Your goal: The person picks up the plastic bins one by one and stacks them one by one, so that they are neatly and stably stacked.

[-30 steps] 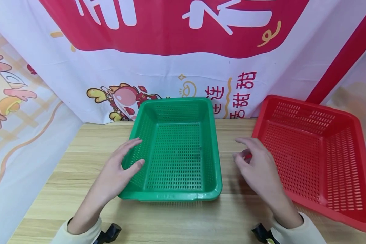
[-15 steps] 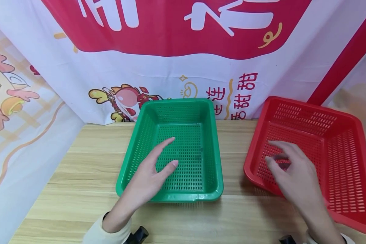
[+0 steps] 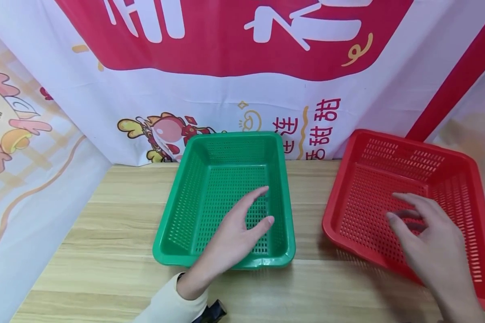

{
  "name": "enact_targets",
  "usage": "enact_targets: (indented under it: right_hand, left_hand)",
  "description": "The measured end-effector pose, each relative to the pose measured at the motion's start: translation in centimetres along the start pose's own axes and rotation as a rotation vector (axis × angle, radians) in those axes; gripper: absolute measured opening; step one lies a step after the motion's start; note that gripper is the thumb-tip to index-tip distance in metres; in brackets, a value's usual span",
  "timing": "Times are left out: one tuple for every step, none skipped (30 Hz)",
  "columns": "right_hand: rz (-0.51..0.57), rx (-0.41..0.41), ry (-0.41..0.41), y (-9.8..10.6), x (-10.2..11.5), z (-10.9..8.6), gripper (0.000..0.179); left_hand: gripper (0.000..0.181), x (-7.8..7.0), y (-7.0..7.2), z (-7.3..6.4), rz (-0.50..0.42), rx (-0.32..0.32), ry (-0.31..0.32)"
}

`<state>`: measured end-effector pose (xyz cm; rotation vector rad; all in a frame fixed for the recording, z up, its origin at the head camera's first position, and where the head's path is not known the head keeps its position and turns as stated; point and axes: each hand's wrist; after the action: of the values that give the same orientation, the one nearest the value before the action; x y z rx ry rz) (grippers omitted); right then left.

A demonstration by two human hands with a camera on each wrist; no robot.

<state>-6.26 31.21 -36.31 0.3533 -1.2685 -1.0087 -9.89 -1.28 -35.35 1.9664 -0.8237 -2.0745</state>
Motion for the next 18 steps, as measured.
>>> enact_targets:
  right_hand:
    - [0.016, -0.016, 0.010, 0.1, -0.3, 0.0, 0.041]
    - [0.034, -0.036, 0.025, 0.2, -0.7, 0.0, 0.040]
    - [0.039, -0.049, 0.031, 0.3, -1.0, 0.0, 0.040]
    - [0.040, -0.060, 0.037, 0.4, -1.4, 0.0, 0.039]
    - [0.050, -0.072, 0.038, 0.6, -1.8, -0.1, 0.039]
    - [0.057, -0.082, 0.035, 0.7, -2.2, -0.1, 0.039]
    - [0.056, -0.090, 0.023, 0.7, -2.5, -0.1, 0.039]
    - [0.053, -0.099, 0.008, 0.8, -2.9, -0.1, 0.040]
    - [0.030, -0.098, -0.015, 0.9, -3.2, -0.2, 0.040]
    - [0.015, -0.094, -0.033, 0.9, -3.5, -0.2, 0.041]
    - [-0.002, -0.089, -0.044, 1.0, -3.8, -0.3, 0.042]
    - [-0.024, -0.083, -0.053, 1.1, -4.2, -0.3, 0.044]
    - [-0.044, -0.076, -0.059, 1.2, -4.5, -0.4, 0.045]
    - [-0.048, -0.076, -0.068, 1.2, -4.9, -0.4, 0.045]
    - [-0.058, -0.079, -0.076, 1.3, -5.3, -0.5, 0.046]
    - [-0.053, -0.081, -0.088, 1.4, -5.6, -0.5, 0.047]
    - [-0.055, -0.085, -0.104, 1.4, -6.0, -0.5, 0.048]
    - [-0.055, -0.088, -0.125, 1.5, -6.4, -0.5, 0.050]
  left_hand:
    - [0.063, -0.1, -0.4, 0.1, 0.002, 0.005, 0.000]
    - [0.063, -0.3, -0.7, 0.2, 0.002, 0.012, 0.001]
    - [0.063, -0.5, -1.1, 0.4, 0.001, 0.017, -0.001]
    - [0.063, -0.6, -1.4, 0.5, 0.003, 0.022, -0.005]
    - [0.063, -0.8, -1.7, 0.7, 0.005, 0.027, -0.011]
    - [0.063, -1.0, -2.1, 0.8, 0.005, 0.030, -0.015]
    - [0.062, -1.2, -2.4, 1.0, 0.005, 0.034, -0.020]
    - [0.062, -1.4, -2.7, 1.1, 0.002, 0.036, -0.025]
    - [0.062, -1.7, -3.0, 1.3, 0.000, 0.037, -0.030]
    - [0.061, -1.9, -3.2, 1.4, -0.002, 0.037, -0.034]
    - [0.061, -2.1, -3.5, 1.6, -0.007, 0.037, -0.035]
    - [0.061, -2.3, -3.7, 1.6, -0.012, 0.036, -0.036]
    - [0.061, -2.5, -4.0, 1.7, -0.017, 0.034, -0.041]
    - [0.060, -2.7, -4.2, 1.8, -0.026, 0.032, -0.045]
    - [0.060, -2.9, -4.4, 1.9, -0.036, 0.033, -0.048]
    - [0.060, -3.1, -4.6, 1.9, -0.050, 0.034, -0.057]
    - [0.059, -3.3, -4.9, 2.0, -0.066, 0.039, -0.062]
    - [0.059, -3.5, -5.1, 2.0, -0.079, 0.042, -0.067]
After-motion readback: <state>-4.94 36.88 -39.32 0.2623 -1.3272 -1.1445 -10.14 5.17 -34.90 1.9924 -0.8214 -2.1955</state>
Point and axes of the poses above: each hand's wrist, its own z-axis towards the middle knuckle, its own y-axis out of the back of the hand, x = y × z, and after that the axes turned 1 degree about y, right-handed
